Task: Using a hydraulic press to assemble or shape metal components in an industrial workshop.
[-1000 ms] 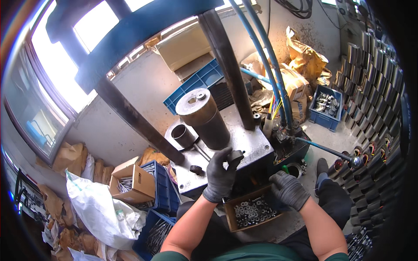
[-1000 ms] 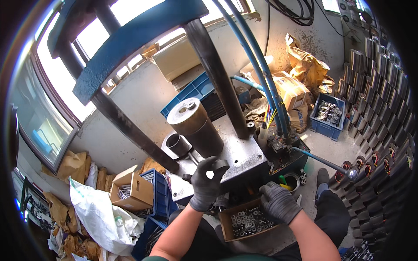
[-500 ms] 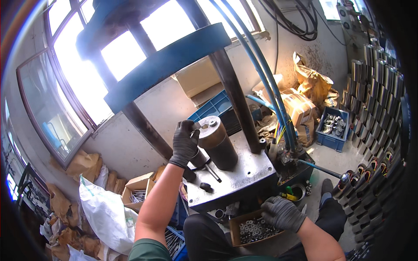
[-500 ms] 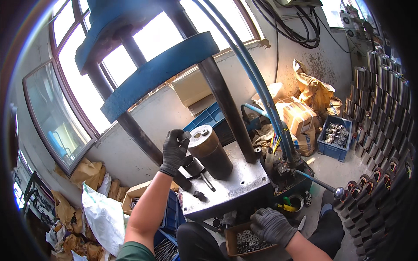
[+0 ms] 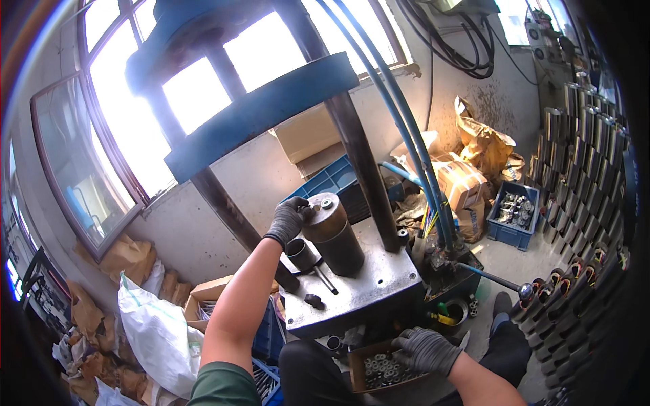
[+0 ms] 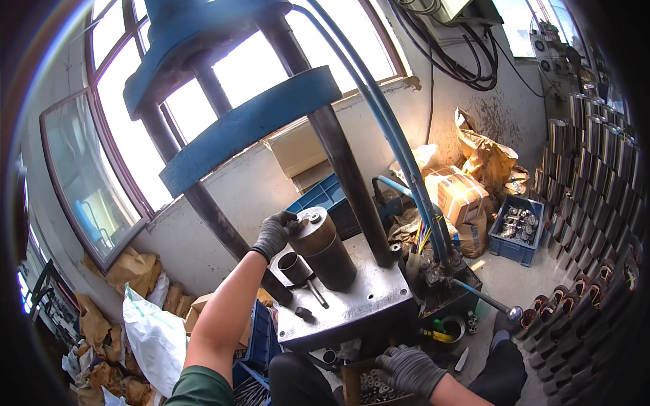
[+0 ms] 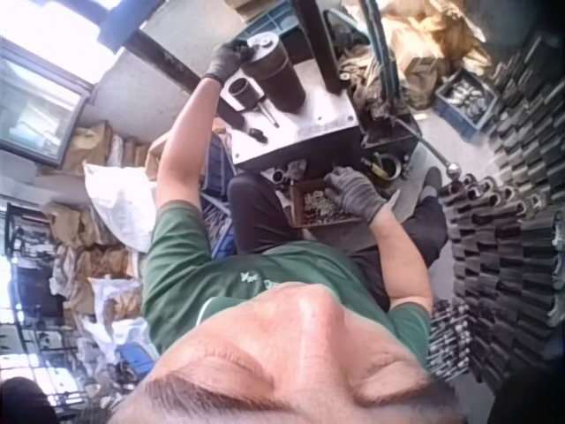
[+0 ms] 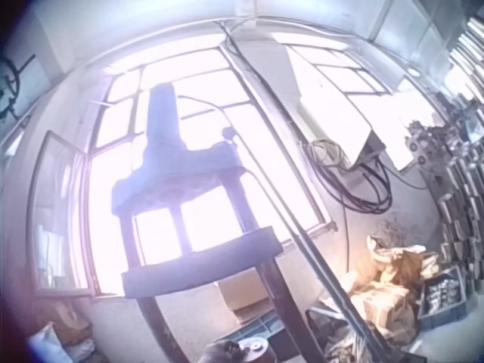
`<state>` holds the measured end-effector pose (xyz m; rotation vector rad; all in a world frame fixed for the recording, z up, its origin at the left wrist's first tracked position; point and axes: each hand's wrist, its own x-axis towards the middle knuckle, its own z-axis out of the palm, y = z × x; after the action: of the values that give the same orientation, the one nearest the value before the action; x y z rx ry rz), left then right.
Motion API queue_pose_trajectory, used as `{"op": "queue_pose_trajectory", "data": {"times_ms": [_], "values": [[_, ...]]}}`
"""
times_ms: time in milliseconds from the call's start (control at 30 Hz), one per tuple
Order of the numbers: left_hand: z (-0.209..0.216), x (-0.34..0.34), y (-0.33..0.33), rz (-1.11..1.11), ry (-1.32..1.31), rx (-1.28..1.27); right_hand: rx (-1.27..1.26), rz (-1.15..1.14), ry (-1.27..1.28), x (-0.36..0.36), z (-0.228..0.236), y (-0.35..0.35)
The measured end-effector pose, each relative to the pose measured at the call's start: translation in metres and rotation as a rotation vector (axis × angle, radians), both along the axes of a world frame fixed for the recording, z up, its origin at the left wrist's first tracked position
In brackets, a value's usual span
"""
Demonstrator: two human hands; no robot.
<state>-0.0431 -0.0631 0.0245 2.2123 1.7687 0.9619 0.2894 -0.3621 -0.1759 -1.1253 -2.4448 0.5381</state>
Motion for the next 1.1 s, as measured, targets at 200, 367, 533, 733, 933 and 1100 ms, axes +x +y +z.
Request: {"op": "queue_pose_trajectory", "data": {"times_ms": [200,367,533,733,933,1100], "values": [[-0.02,-0.018,0.043,-0.066,-0.105,0.03,0.007,0.055,-0.018,-0.003,-0.008,0.002],[-0.018,0.005,0.029,-0.013,-0.225,-0.006,-0.002,0.07,-0.013,-0.002,-0.013,0.005],[-0.016,0.01,0.021,0.016,-0.266,0.016,-0.036,0.06,-0.054,-0.005,-0.019,0.007],[-0.025,-0.013,0.028,-0.132,-0.435,0.108,-0.094,0.076,-0.131,-0.009,-0.02,0.006],[-0.04,-0.054,-0.069,-0.111,-0.598,0.217,-0.065,0.056,0.037,-0.013,-0.037,0.011],[-0.1,-0.143,-0.2,-0.026,-0.546,-0.059,-0.012,-0.04,0.358,-0.041,-0.059,0.018]]}}
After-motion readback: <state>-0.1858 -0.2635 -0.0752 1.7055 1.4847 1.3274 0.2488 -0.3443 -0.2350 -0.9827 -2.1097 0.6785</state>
